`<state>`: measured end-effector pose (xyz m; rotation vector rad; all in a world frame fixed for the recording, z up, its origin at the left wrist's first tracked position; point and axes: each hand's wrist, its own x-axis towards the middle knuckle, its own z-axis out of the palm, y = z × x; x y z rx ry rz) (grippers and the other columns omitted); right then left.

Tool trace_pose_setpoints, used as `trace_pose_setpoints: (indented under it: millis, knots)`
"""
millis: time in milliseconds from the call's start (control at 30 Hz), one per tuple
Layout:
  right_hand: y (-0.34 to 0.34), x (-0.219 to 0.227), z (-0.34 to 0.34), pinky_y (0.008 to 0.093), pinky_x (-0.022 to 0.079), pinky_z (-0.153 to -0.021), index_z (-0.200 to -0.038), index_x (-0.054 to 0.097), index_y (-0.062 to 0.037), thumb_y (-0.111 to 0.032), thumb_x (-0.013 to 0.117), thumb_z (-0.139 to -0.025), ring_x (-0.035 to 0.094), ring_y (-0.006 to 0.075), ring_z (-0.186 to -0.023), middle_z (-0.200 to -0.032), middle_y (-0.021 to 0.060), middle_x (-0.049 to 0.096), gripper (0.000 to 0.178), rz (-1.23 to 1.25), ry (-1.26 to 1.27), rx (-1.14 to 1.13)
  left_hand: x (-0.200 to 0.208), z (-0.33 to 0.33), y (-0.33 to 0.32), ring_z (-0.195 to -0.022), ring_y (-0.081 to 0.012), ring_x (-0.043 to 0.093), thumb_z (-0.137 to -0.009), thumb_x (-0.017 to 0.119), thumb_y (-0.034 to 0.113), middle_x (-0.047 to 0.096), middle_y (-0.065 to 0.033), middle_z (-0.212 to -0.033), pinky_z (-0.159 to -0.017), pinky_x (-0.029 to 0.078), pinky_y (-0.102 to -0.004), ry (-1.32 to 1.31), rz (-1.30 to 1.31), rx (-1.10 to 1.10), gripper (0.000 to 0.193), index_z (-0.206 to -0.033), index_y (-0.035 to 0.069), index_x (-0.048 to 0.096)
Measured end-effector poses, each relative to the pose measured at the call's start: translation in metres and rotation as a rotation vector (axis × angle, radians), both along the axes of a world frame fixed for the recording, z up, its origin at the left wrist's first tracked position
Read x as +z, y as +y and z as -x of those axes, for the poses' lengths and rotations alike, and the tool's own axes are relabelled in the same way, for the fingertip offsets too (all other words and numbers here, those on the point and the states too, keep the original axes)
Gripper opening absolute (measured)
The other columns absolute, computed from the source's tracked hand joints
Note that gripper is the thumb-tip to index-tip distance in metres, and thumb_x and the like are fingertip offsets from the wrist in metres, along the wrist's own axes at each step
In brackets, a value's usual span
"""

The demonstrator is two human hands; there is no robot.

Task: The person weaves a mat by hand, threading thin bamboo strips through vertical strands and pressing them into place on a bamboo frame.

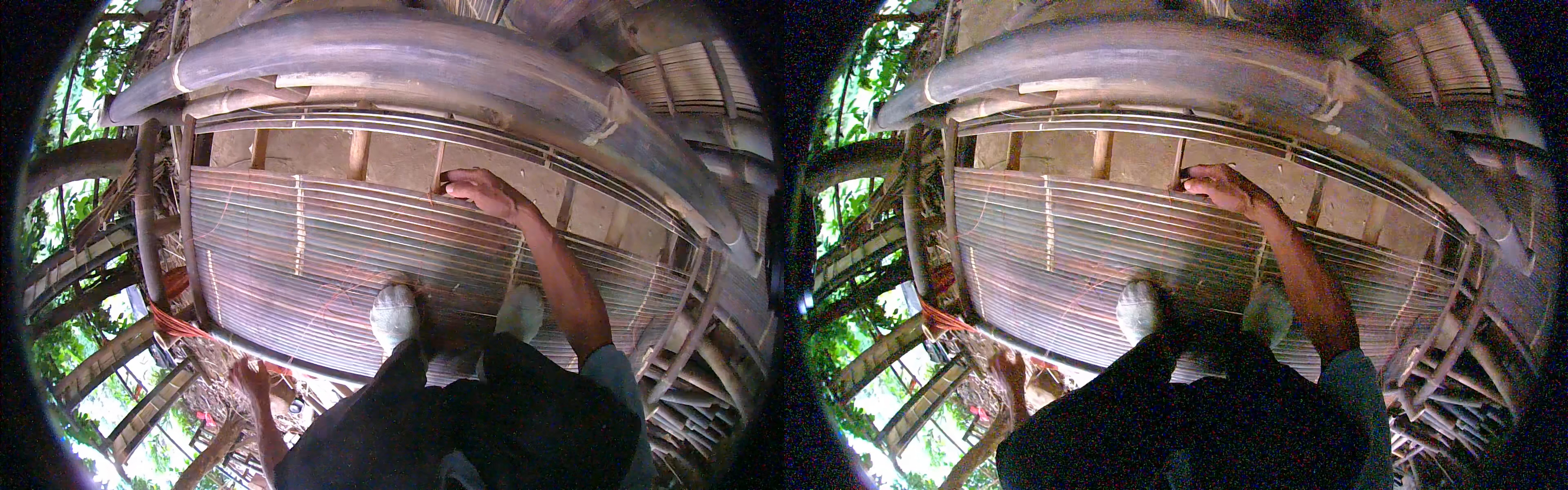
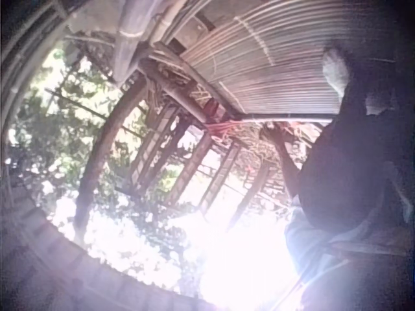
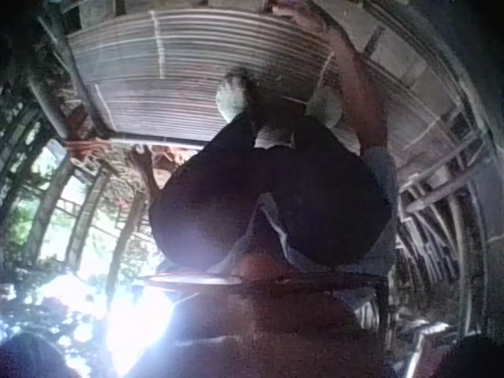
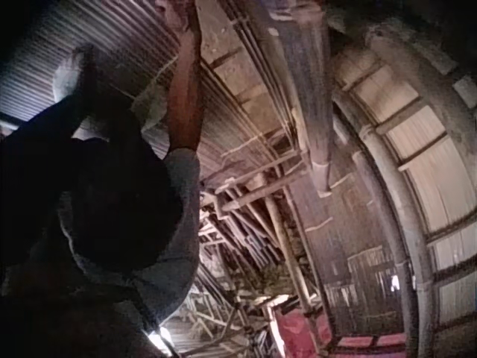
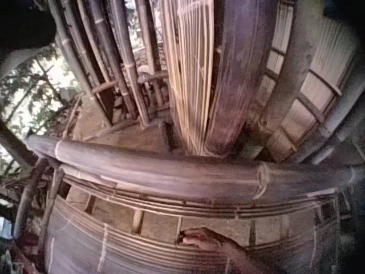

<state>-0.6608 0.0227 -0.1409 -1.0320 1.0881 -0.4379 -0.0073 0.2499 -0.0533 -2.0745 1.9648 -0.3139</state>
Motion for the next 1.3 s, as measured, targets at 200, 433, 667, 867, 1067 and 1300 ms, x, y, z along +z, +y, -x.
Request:
trace_pose_setpoints:
  millis: [200, 433, 667, 867, 1067, 1300]
  knots:
    - [0.011, -0.009, 0.006, 0.0331, 0.047, -0.093, -0.120, 0.067, -0.0051, -0.037, 0.055, -0.098, 0.064, 0.0201, -0.102, -0.113, 0.0104, 0.071, 0.041, 0.134, 0.178, 0.042, -0.058, 0.284, -0.165, -0.094, -0.0256, 0.061, -0.066, 0.090, 0.019, 0.066, -0.0060, -0.097, -0.085, 0.047, -0.0401, 0.781, 0.204, -0.267, 0.037, -0.095, 0.010, 0.070]
    - [0.003, 0.020, -0.008, 0.0341, 0.045, -0.100, -0.131, 0.058, -0.0027, -0.034, 0.058, -0.097, 0.060, 0.0234, -0.115, -0.119, 0.0150, 0.067, 0.046, 0.026, 0.131, 0.035, -0.076, 0.393, -0.197, -0.088, -0.0261, 0.057, -0.078, 0.079, 0.019, 0.063, -0.0059, -0.091, -0.082, 0.044, -0.0414, 0.986, 0.247, -0.433, 0.019, -0.091, 0.009, 0.070]
    - [0.006, -0.019, -0.001, 0.0376, 0.054, -0.087, -0.126, 0.061, -0.0049, -0.031, 0.056, -0.099, 0.069, 0.0214, -0.099, -0.108, 0.0121, 0.071, 0.038, 0.003, -0.053, -0.249, -0.029, 0.389, -0.185, -0.053, -0.0203, 0.058, -0.090, 0.068, 0.015, 0.060, -0.0107, -0.062, -0.052, 0.044, -0.0313, 1.341, -0.289, 0.022, 0.018, -0.079, 0.001, 0.062]
    - [-0.003, -0.027, -0.007, 0.0329, 0.053, -0.080, -0.111, 0.071, -0.0046, -0.028, 0.060, -0.095, 0.069, 0.0176, -0.088, -0.095, 0.0082, 0.074, 0.030, 0.028, 0.068, -0.201, -0.005, 0.373, -0.173, -0.053, -0.0093, 0.054, -0.096, 0.062, 0.020, 0.060, -0.0063, -0.062, -0.048, 0.041, -0.0251, 1.635, -0.511, 0.422, 0.025, -0.081, 0.002, 0.055]
    - [-0.016, -0.025, -0.008, 0.0339, 0.052, -0.073, -0.096, 0.077, -0.0049, -0.028, 0.066, -0.085, 0.066, 0.0168, -0.075, -0.088, 0.0077, 0.074, 0.028, -0.062, 0.241, -0.151, -0.008, 0.381, -0.173, -0.055, -0.0096, 0.056, -0.096, 0.062, 0.018, 0.061, -0.0068, -0.063, -0.050, 0.043, -0.0248, 1.661, -0.538, 0.425, 0.022, -0.084, 0.002, 0.055]
    - [-0.027, -0.022, -0.002, 0.0353, 0.052, -0.082, -0.106, 0.072, -0.0074, -0.019, 0.060, -0.090, 0.065, 0.0166, -0.092, -0.097, 0.0045, 0.071, 0.023, -0.322, 0.104, -0.102, -0.012, 0.386, -0.177, -0.059, -0.0116, 0.060, -0.097, 0.062, 0.018, 0.063, -0.0061, -0.065, -0.058, 0.046, -0.0255, 1.606, -0.526, 0.276, 0.021, -0.086, 0.001, 0.057]
